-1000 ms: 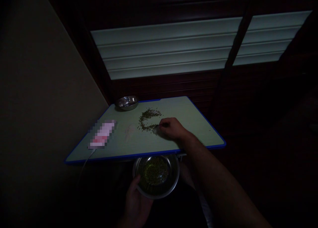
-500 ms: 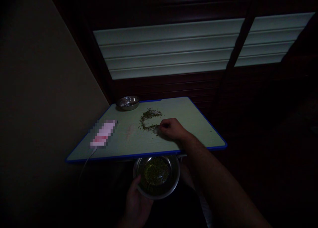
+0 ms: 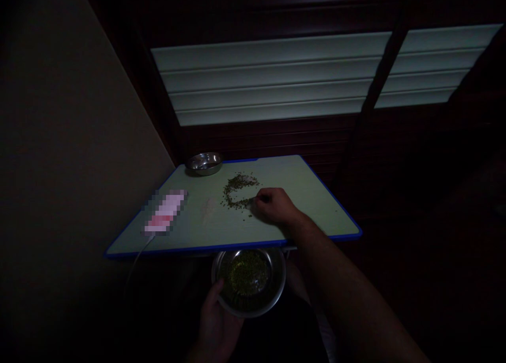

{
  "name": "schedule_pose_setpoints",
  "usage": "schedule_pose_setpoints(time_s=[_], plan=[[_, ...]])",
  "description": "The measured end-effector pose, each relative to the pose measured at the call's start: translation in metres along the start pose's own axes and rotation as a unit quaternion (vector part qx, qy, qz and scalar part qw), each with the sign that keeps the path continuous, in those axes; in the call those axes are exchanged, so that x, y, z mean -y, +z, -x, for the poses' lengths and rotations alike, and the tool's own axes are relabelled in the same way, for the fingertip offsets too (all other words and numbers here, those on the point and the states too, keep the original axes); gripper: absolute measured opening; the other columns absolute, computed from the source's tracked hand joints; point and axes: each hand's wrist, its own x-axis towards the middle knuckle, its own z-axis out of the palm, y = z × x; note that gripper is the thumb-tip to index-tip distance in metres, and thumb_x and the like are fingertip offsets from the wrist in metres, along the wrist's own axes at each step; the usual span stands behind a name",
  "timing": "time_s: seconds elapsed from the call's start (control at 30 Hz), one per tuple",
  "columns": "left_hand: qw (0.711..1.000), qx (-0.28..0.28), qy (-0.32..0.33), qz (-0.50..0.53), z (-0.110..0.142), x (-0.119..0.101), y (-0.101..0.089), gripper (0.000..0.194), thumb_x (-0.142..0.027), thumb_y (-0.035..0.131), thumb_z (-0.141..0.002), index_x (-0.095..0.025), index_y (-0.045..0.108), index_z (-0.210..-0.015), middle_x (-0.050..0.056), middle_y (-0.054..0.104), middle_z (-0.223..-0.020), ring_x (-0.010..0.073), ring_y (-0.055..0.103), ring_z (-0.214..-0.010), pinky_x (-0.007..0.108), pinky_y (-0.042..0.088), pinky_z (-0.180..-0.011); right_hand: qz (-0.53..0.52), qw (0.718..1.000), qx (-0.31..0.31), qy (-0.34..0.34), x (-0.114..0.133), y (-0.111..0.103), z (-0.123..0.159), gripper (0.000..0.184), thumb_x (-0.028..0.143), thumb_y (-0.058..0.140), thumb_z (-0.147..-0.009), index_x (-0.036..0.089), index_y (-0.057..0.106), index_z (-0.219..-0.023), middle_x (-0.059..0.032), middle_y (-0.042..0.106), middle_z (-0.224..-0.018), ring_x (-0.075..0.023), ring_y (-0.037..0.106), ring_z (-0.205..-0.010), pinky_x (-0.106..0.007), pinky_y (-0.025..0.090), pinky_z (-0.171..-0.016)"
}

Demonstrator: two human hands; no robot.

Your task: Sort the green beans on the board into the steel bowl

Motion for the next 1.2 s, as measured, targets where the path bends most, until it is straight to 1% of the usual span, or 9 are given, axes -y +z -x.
schedule_pose_setpoints(time_s=[0.1, 0.17, 0.33, 0.43, 0.57, 0.7, 0.93, 1.07, 1.2], plan=[[1.0, 0.018, 0.004, -0.001, -0.003, 0.001, -0.003, 0.031, -0.026, 0.057, -0.086, -0.024, 0.072, -0.114, 0.007, 0.078, -0.102, 0.0258, 0.068, -0.106, 0.046, 0.043, -0.104, -0.007, 1.0, 0.022, -0.012, -0.003, 0.002, -0.001, 0.015, 0.025, 0.058, -0.072, 0.014, 0.069, -0.072, -0.0021, 0.066, -0.067, -0.0141, 0.056, -0.064, -0.026, 0.043, -0.063], [1.0, 0.016, 0.003, 0.003, -0.003, 0.001, -0.002, 0.031, -0.025, 0.058, -0.086, -0.024, 0.072, -0.113, 0.007, 0.078, -0.103, 0.0256, 0.068, -0.106, 0.046, 0.044, -0.104, -0.002, 0.999, 0.029, -0.018, -0.005, 0.003, -0.001, 0.014, 0.024, 0.059, -0.073, 0.014, 0.07, -0.073, -0.0024, 0.067, -0.067, -0.0141, 0.056, -0.064, -0.026, 0.043, -0.064], [1.0, -0.017, 0.003, 0.0, 0.001, 0.0, 0.003, 0.024, -0.025, 0.056, -0.087, -0.022, 0.076, -0.101, 0.006, 0.079, -0.099, 0.0242, 0.07, -0.1, 0.046, 0.044, -0.104, 0.037, 0.999, -0.001, 0.008, -0.003, 0.002, -0.002, 0.015, 0.025, 0.06, -0.074, 0.014, 0.071, -0.072, -0.0034, 0.068, -0.066, -0.0143, 0.055, -0.061, -0.027, 0.04, -0.06], [1.0, -0.019, 0.002, -0.004, 0.002, 0.0, 0.004, 0.024, -0.025, 0.055, -0.088, -0.022, 0.077, -0.097, 0.005, 0.079, -0.098, 0.0236, 0.071, -0.099, 0.046, 0.043, -0.105, 0.062, 0.998, -0.017, 0.02, 0.001, 0.001, -0.002, 0.017, 0.025, 0.058, -0.074, 0.014, 0.07, -0.07, -0.0034, 0.066, -0.063, -0.0135, 0.053, -0.059, -0.026, 0.038, -0.058], [1.0, -0.016, 0.001, -0.004, 0.002, 0.0, 0.004, 0.023, -0.025, 0.056, -0.087, -0.021, 0.077, -0.094, 0.006, 0.079, -0.098, 0.024, 0.071, -0.098, 0.047, 0.043, -0.105, 0.058, 0.998, -0.016, 0.022, 0.003, 0.002, -0.002, 0.019, 0.027, 0.056, -0.074, 0.014, 0.07, -0.07, -0.0028, 0.064, -0.062, -0.0131, 0.053, -0.058, -0.026, 0.038, -0.057], [1.0, -0.015, -0.001, 0.001, 0.003, 0.0, 0.006, 0.023, -0.025, 0.055, -0.088, -0.02, 0.077, -0.093, 0.006, 0.079, -0.097, 0.0233, 0.071, -0.097, 0.045, 0.044, -0.105, 0.039, 0.999, -0.005, 0.0, 0.002, 0.004, -0.002, 0.021, 0.029, 0.055, -0.075, 0.014, 0.069, -0.071, -0.0022, 0.064, -0.064, -0.0132, 0.053, -0.061, -0.025, 0.039, -0.059], [1.0, -0.01, 0.009, 0.003, 0.002, 0.001, 0.005, 0.023, -0.025, 0.055, -0.088, -0.02, 0.076, -0.095, 0.006, 0.079, -0.099, 0.0236, 0.071, -0.098, 0.045, 0.044, -0.104, 0.015, 1.0, 0.008, -0.008, 0.003, 0.003, -0.002, 0.018, 0.028, 0.057, -0.075, 0.014, 0.068, -0.07, -0.001, 0.064, -0.063, -0.0126, 0.053, -0.06, -0.024, 0.04, -0.059], [1.0, -0.007, 0.009, 0.002, 0.0, 0.001, 0.003, 0.022, -0.025, 0.056, -0.087, -0.019, 0.075, -0.097, 0.006, 0.079, -0.099, 0.0241, 0.071, -0.099, 0.046, 0.045, -0.104, 0.035, 0.999, -0.007, -0.023, 0.001, 0.006, -0.003, 0.02, 0.029, 0.056, -0.078, 0.014, 0.07, -0.073, -0.0026, 0.066, -0.067, -0.0137, 0.056, -0.064, -0.025, 0.041, -0.061], [1.0, -0.014, 0.003, -0.002, 0.001, 0.0, 0.004, 0.024, -0.024, 0.055, -0.088, -0.02, 0.074, -0.101, 0.006, 0.079, -0.096, 0.0245, 0.071, -0.097, 0.047, 0.045, -0.103, 0.052, 0.998, -0.009, -0.036, -0.002, 0.009, -0.005, 0.021, 0.029, 0.057, -0.079, 0.014, 0.071, -0.075, -0.0043, 0.069, -0.07, -0.0141, 0.058, -0.065, -0.025, 0.043, -0.063]])
